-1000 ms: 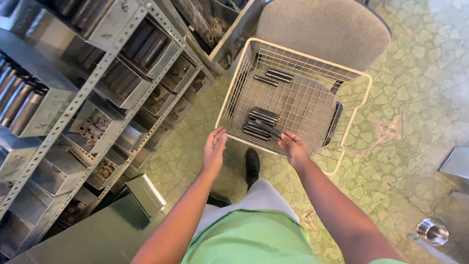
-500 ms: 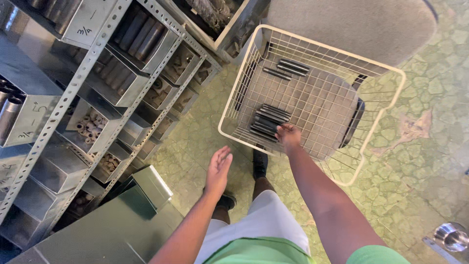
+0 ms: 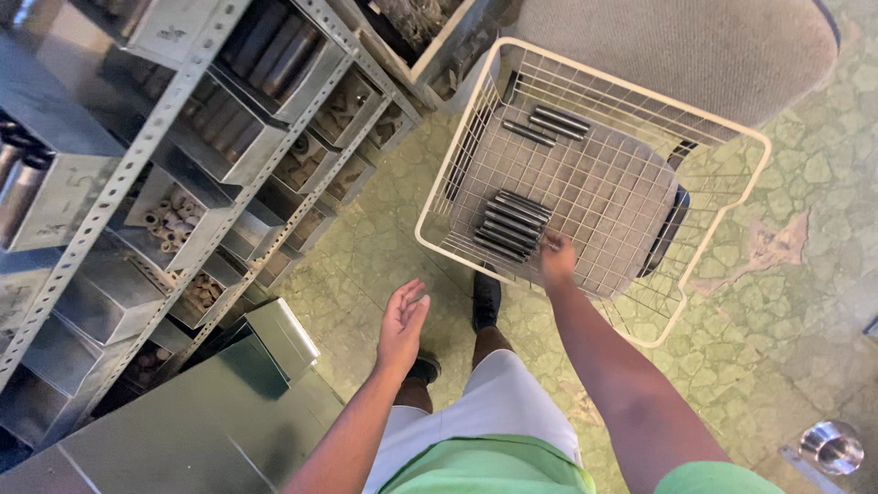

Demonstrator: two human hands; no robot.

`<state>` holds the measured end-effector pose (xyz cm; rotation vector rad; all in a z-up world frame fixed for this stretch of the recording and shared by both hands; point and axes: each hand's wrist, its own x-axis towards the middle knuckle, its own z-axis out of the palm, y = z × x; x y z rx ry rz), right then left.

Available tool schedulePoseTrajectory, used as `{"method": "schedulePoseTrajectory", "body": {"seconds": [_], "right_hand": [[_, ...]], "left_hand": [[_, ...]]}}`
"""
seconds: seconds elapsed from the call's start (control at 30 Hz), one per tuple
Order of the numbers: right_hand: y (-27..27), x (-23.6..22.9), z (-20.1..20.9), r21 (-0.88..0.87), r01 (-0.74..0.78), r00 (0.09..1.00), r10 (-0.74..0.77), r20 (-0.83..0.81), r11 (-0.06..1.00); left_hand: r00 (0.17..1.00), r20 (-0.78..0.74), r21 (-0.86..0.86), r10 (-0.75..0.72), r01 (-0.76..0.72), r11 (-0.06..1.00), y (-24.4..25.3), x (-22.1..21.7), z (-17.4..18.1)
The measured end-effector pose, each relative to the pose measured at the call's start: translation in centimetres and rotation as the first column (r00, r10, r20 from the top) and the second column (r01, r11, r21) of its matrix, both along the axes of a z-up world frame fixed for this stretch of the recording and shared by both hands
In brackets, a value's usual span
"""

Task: The person repeatedly picks cylindrical metal rods from a labeled bin on a metal shelf and places them into a wire basket. The person handles the rods one at a time, moving back and forth between the shelf and the basket throughout the episode.

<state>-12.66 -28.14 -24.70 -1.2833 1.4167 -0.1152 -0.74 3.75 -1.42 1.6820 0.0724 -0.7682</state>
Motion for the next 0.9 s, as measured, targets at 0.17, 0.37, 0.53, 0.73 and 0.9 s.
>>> {"method": "schedulePoseTrajectory", "body": {"seconds": [0.17, 0.37, 0.53, 0.73, 0.9], "right_hand": [[2.1, -2.2, 7.8, 0.065, 0.008, 0.996, -0.014, 0.091, 0.998], [4.0, -0.6, 13.1, 0.018, -0.253, 0.959, 0.248, 0.138, 0.967], [9.4, 3.9, 22.6, -0.001, -0.442, 0.847, 0.418, 0.329, 0.897], [16.5, 9.8, 37.0, -0.150, -0.674, 0.611, 0.660, 0.437, 0.723], [24.2, 13.4, 45.4, -0.240, -0.782, 0.408, 0.763, 0.502, 0.576]], "left_hand": [[0.999, -0.006, -0.009, 0.034, -0.035, 0.999, 2.7, 0.2, 2.1], [0.992, 0.054, -0.062, 0.118, -0.115, 0.991, 7.1, 0.8, 4.9], [0.961, 0.101, -0.145, 0.257, -0.242, 0.959, 10.9, 1.1, 9.2], [0.910, 0.173, -0.192, 0.378, -0.345, 0.919, 16.4, 0.6, 17.0], [0.831, 0.240, -0.330, 0.502, -0.417, 0.847, 22.9, 0.2, 21.2]]}}
